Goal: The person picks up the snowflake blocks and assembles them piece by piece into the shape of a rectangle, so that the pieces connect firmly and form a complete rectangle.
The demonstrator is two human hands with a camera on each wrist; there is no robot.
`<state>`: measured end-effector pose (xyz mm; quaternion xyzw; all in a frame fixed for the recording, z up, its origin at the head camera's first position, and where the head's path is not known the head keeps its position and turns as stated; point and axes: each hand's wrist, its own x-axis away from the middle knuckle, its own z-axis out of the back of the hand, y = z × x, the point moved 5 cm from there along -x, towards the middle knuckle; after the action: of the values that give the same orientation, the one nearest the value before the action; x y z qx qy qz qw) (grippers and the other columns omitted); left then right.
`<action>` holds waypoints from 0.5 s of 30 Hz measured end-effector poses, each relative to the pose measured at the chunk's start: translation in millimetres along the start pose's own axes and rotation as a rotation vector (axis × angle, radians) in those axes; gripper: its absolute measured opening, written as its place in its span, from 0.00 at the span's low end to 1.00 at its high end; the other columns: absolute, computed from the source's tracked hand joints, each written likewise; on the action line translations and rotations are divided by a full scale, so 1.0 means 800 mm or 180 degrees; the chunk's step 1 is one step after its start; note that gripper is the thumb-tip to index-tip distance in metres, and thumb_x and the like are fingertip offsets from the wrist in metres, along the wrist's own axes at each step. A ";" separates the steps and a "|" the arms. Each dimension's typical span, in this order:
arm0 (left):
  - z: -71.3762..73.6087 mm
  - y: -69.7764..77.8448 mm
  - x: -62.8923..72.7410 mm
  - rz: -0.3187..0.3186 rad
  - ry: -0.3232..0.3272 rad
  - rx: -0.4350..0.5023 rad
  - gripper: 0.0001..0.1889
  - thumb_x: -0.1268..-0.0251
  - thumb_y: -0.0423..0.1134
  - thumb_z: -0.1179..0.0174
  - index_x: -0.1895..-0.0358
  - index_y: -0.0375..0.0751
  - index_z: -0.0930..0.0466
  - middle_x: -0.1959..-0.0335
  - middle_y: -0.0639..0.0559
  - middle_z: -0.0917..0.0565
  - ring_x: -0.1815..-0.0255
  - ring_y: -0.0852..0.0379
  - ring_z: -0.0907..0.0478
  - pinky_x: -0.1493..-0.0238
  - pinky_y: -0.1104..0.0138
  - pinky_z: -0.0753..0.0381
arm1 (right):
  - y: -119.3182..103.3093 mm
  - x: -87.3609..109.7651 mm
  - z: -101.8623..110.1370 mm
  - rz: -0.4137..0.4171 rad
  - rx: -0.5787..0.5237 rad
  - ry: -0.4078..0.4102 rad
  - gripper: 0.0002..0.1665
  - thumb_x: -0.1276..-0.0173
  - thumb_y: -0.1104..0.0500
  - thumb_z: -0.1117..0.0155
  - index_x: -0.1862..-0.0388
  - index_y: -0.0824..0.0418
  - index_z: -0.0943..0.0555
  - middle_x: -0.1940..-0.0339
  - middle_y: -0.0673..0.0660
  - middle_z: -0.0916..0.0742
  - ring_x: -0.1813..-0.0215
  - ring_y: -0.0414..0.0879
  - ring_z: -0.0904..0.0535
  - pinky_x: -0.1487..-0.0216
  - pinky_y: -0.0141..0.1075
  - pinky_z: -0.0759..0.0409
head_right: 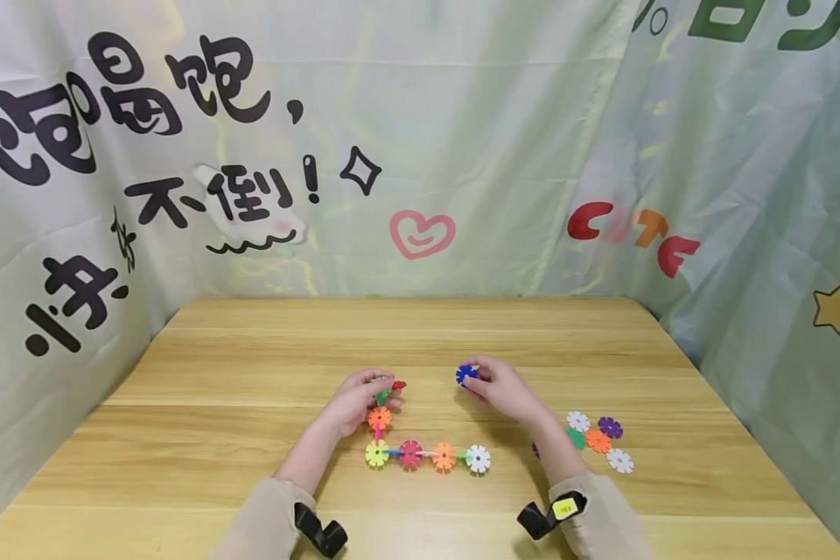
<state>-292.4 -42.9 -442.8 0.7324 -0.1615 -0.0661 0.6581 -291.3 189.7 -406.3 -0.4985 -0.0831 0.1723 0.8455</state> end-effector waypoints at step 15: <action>0.000 -0.001 -0.001 0.0044 0.0071 0.0026 0.18 0.31 0.37 0.49 0.45 0.25 0.33 0.56 0.40 0.22 0.69 0.58 0.19 0.64 0.69 0.20 | -0.019 -0.035 -0.054 -0.0081 -0.0371 0.0099 0.18 0.31 0.67 0.48 0.43 0.72 0.29 0.73 0.63 0.20 0.74 0.47 0.26 0.74 0.34 0.25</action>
<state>-293.3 -42.5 -443.8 0.7347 -0.1595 -0.0527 0.6573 -300.4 137.2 -413.7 -0.5484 -0.0863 0.1486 0.8184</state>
